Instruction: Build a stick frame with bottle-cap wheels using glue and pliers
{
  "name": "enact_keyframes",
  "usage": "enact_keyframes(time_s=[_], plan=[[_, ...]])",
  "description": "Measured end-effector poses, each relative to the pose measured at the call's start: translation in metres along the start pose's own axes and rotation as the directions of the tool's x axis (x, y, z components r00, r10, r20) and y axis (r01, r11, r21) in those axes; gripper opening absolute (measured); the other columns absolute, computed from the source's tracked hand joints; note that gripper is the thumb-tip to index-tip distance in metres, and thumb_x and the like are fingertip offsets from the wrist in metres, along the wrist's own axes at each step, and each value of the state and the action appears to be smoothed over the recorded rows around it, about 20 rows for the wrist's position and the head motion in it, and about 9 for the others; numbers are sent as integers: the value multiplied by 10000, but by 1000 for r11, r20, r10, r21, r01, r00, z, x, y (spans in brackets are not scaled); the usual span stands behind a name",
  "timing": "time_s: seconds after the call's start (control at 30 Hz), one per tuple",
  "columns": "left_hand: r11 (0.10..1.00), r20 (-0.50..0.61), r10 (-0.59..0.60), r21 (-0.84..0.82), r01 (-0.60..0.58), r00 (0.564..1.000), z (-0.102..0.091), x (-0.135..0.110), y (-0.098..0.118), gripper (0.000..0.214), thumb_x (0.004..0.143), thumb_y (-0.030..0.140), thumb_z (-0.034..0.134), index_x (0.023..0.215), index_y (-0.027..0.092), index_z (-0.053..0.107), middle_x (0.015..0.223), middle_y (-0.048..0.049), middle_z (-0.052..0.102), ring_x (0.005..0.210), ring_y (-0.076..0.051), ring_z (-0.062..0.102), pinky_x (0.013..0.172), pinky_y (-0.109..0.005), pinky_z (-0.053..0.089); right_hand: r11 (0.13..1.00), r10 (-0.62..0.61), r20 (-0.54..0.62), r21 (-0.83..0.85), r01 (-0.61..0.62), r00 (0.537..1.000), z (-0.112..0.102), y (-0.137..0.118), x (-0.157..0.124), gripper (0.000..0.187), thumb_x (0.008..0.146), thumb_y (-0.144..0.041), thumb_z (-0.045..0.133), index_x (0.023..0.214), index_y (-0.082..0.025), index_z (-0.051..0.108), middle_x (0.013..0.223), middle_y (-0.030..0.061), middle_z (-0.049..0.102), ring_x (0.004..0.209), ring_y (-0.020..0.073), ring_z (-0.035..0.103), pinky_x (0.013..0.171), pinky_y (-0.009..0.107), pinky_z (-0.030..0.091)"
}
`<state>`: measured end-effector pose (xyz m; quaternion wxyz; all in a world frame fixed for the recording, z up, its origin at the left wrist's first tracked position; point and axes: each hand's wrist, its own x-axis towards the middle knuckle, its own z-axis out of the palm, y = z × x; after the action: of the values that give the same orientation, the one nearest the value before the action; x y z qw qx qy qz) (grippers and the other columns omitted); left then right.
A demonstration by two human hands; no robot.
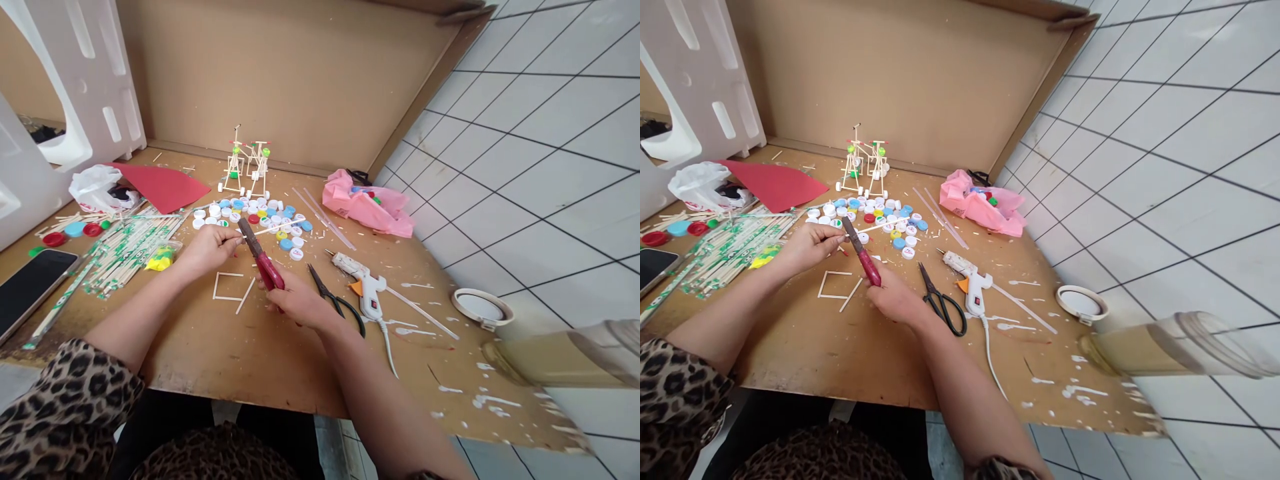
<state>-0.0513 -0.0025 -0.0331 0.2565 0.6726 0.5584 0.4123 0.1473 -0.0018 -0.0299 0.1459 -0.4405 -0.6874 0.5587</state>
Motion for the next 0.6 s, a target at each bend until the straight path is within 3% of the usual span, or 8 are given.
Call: enact_keyframes(time_s=[0.13, 0.3, 0.43, 0.6], plan=[[1000, 4, -14, 5, 14, 1000, 1, 0, 0, 243, 773, 266, 486, 649, 162, 668, 489, 41, 473, 469, -92, 354, 489, -226, 308, 998, -25, 0, -54, 25, 1000, 1, 5, 3, 465, 625, -141, 472, 1085, -202, 503, 870, 14, 522, 635, 112, 464, 543, 243, 441], [999, -1, -42, 7, 42, 999, 2, 0, 0, 232, 777, 252, 491, 650, 160, 663, 508, 37, 489, 488, -101, 398, 510, -234, 330, 981, -126, -34, -154, 120, 991, 2, 10, 6, 279, 629, -167, 461, 903, -209, 488, 794, 1, 530, 674, 139, 474, 592, 267, 408], [999, -4, -54, 1, 54, 999, 4, 1, -5, 231, 761, 241, 491, 586, 161, 618, 520, 30, 507, 511, -108, 435, 523, -239, 337, 967, -151, -49, -214, 137, 987, 5, 10, 8, 210, 620, -149, 446, 818, -217, 449, 727, -13, 498, 665, 146, 454, 597, 269, 383], [988, 28, -91, -119, 94, 995, 3, 3, -8, 232, 745, 299, 518, 565, 167, 580, 478, 43, 475, 461, -88, 350, 487, -231, 285, 958, -175, -63, -242, 155, 982, 7, 9, 10, 191, 616, -141, 454, 793, -212, 444, 727, -9, 494, 662, 146, 450, 601, 271, 379]])
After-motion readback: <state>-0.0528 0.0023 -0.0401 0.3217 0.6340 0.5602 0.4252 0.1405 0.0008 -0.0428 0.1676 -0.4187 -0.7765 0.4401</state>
